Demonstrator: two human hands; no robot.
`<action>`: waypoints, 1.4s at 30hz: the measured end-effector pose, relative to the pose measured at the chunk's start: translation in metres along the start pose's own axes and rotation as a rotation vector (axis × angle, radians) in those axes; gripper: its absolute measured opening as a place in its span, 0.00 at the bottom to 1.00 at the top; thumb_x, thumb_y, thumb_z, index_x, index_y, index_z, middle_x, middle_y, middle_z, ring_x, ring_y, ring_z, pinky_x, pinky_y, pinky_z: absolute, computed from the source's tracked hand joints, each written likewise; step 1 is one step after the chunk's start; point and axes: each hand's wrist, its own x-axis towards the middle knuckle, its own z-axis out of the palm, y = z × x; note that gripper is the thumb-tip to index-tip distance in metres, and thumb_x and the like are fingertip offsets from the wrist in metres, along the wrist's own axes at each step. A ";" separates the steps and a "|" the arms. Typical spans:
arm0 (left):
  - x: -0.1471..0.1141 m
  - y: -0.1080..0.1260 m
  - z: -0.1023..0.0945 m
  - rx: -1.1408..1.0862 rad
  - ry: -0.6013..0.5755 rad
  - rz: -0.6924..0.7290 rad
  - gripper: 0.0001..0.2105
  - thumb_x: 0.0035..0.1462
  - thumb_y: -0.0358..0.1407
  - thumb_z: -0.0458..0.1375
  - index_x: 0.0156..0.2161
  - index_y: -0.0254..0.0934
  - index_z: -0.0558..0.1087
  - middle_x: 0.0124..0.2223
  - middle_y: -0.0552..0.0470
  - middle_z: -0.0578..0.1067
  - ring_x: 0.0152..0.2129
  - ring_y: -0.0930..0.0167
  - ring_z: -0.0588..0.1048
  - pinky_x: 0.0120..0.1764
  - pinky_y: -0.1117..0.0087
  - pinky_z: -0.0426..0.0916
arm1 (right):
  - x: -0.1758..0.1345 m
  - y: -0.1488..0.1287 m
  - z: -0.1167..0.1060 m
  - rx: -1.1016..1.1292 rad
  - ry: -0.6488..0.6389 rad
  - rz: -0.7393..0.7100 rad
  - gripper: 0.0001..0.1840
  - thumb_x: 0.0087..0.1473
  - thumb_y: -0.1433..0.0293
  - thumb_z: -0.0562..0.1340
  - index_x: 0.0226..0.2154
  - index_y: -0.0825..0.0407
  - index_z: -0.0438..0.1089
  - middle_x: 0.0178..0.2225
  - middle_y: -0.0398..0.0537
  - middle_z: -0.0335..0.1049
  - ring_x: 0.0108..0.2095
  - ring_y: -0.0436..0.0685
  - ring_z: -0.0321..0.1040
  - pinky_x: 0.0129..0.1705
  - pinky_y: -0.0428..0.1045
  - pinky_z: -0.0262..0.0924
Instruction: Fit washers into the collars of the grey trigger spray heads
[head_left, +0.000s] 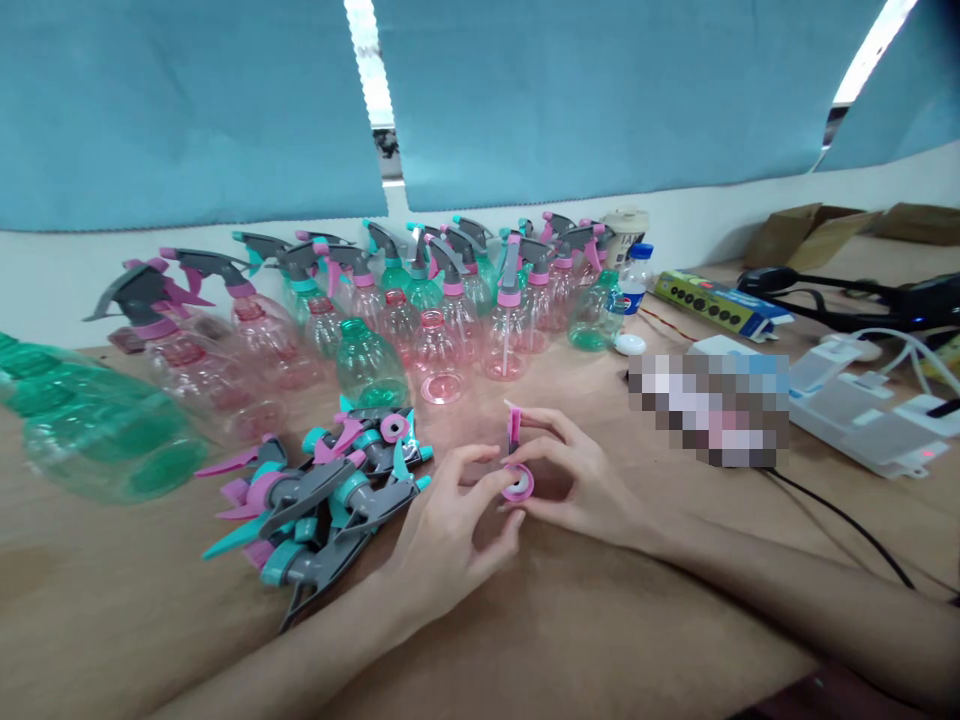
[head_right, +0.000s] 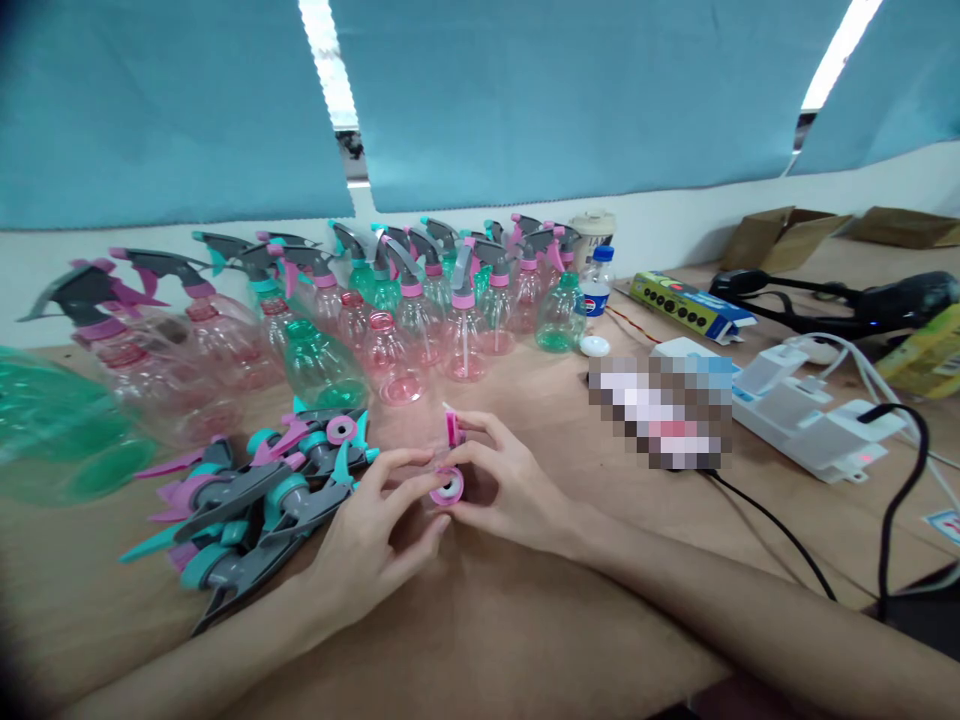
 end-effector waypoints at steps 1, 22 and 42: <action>0.000 0.000 0.000 0.021 0.007 -0.002 0.14 0.57 0.31 0.55 0.49 0.40 0.67 0.51 0.44 0.63 0.41 0.66 0.72 0.42 0.61 0.72 | 0.000 0.000 0.000 -0.003 -0.001 0.002 0.13 0.49 0.69 0.66 0.40 0.49 0.68 0.54 0.54 0.59 0.57 0.61 0.58 0.54 0.58 0.61; 0.004 0.001 -0.002 -0.062 -0.017 0.009 0.11 0.55 0.30 0.56 0.44 0.39 0.68 0.46 0.46 0.64 0.43 0.64 0.68 0.44 0.60 0.69 | -0.003 -0.002 0.001 -0.053 -0.040 0.035 0.12 0.49 0.67 0.66 0.38 0.48 0.68 0.53 0.54 0.60 0.56 0.63 0.59 0.54 0.61 0.59; 0.004 0.000 -0.003 -0.047 -0.010 -0.013 0.03 0.59 0.28 0.50 0.37 0.38 0.64 0.41 0.47 0.65 0.39 0.66 0.67 0.42 0.63 0.66 | -0.003 -0.004 0.004 -0.170 -0.015 -0.059 0.12 0.47 0.68 0.65 0.37 0.47 0.68 0.51 0.52 0.63 0.54 0.62 0.61 0.56 0.62 0.53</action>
